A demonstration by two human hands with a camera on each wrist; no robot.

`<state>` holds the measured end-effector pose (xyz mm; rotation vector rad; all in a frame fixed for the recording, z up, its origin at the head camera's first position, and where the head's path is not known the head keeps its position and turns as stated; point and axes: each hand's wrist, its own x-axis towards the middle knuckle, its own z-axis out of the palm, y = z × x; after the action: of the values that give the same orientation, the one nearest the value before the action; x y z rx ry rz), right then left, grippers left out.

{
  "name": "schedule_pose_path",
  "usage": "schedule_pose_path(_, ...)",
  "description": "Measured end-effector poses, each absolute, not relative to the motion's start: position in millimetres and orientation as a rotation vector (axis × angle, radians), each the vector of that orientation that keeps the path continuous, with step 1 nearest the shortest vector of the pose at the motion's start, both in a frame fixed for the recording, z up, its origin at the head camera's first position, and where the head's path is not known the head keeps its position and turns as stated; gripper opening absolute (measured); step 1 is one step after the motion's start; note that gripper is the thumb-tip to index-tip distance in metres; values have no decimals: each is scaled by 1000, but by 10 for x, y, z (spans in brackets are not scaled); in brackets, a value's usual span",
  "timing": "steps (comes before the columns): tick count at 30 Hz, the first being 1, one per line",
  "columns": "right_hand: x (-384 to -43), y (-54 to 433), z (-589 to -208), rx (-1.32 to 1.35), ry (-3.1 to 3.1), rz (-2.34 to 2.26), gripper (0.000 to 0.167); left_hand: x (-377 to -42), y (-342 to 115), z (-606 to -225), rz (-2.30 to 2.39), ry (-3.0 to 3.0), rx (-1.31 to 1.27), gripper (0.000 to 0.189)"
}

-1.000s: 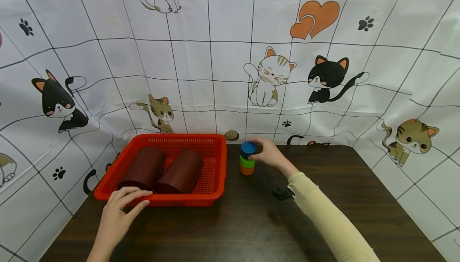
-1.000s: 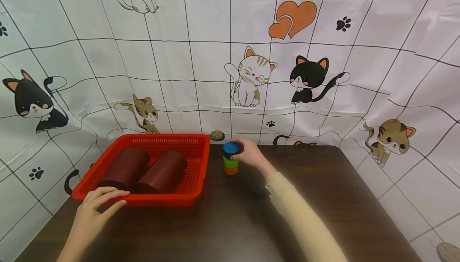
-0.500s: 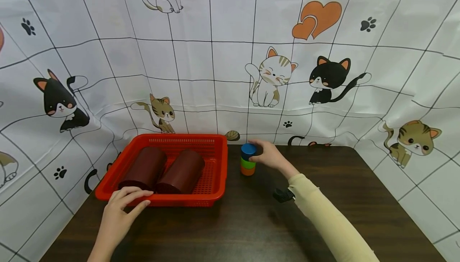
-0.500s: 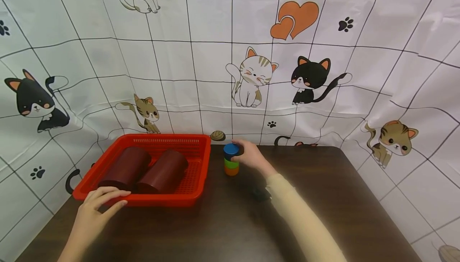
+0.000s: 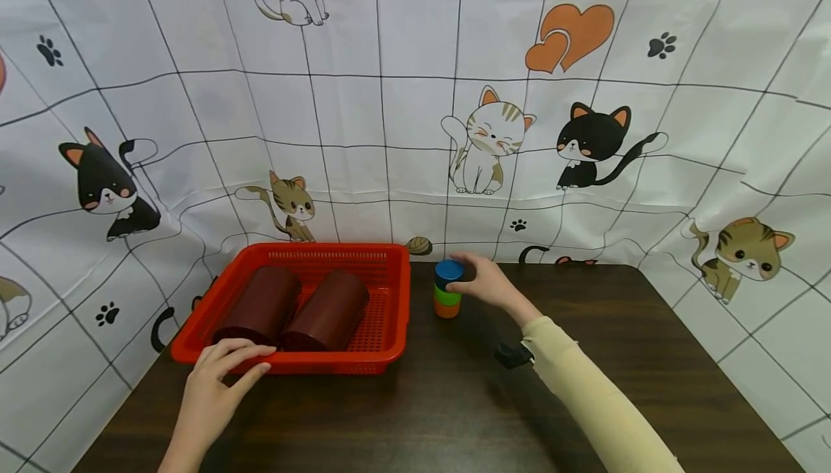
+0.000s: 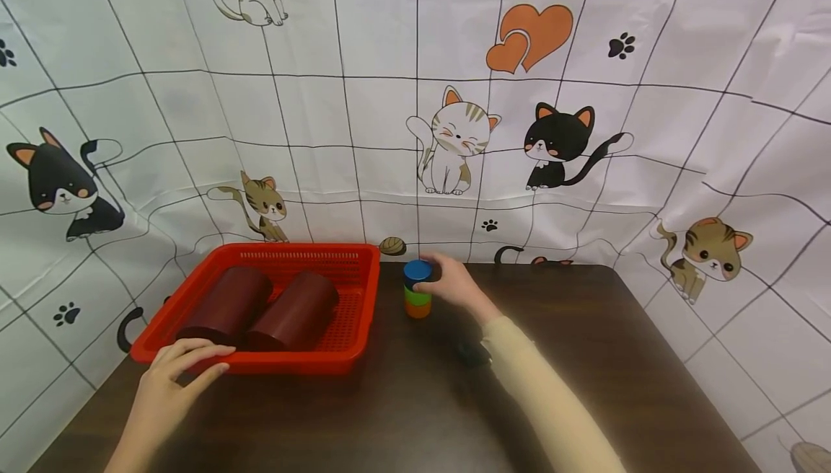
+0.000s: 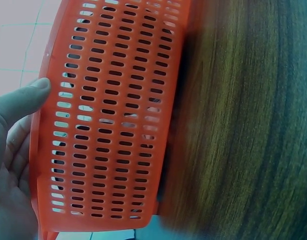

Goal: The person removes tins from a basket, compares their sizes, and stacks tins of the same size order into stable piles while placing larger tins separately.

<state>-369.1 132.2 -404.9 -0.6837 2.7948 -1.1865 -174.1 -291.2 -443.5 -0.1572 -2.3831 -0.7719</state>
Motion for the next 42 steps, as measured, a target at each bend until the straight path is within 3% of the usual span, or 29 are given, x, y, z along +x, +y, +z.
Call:
schedule_pose_path(11,-3692,1293,-4029,-669,2780,-1228,61,-1732,-2912,-4436,-782,-2378,-160,34)
schedule_pose_path(42,-3675,1284,-3913,-683,2811,-1167,62,-1747,-2932,-4477,-786,-2367,-163,35)
